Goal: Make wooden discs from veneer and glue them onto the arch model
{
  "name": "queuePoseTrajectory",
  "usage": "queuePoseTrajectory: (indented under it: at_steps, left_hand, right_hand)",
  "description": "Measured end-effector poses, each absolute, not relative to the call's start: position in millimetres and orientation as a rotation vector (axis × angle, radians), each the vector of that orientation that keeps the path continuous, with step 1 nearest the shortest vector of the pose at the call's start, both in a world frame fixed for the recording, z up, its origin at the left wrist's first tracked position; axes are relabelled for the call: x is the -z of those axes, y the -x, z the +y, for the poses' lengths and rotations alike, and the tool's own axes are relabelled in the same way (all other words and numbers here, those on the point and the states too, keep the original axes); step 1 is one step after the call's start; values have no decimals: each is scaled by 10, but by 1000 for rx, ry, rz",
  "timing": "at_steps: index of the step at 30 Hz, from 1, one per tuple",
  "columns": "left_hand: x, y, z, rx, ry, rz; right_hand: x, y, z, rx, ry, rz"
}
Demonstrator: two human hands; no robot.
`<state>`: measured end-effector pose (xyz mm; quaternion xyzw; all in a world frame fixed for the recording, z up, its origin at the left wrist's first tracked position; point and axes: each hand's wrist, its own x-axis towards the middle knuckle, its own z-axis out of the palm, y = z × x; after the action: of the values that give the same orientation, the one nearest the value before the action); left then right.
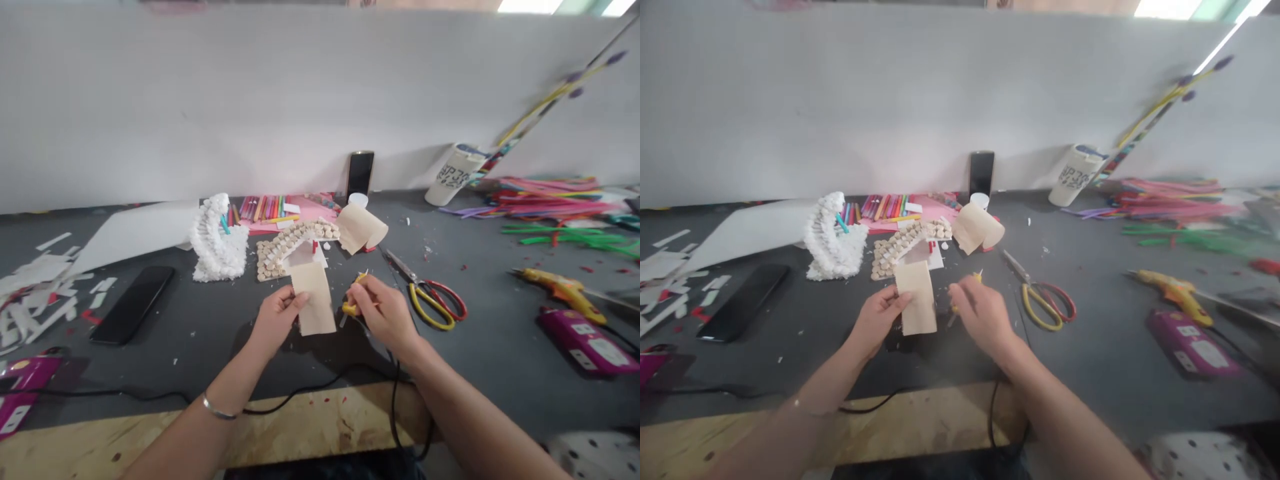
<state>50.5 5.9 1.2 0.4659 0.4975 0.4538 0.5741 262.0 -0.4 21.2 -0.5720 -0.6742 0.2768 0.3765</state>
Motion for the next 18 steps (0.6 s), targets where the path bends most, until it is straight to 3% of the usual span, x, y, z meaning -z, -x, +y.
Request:
queuePoseTrajectory:
  at_steps: [6,12,18]
  left_hand:
    - [-466,-410,273,-1110,-1176,1129]
    - [-793,-525,694,-1404,-1027,1053]
    - [-945,-386,954,-1659,-800,982]
  right_hand:
    - [-308,-3488,191,-208,1908,-1927]
    - [147,-4025,234,-136,2085,-2075]
    - [-93,-3514,163,11,1722,-2142]
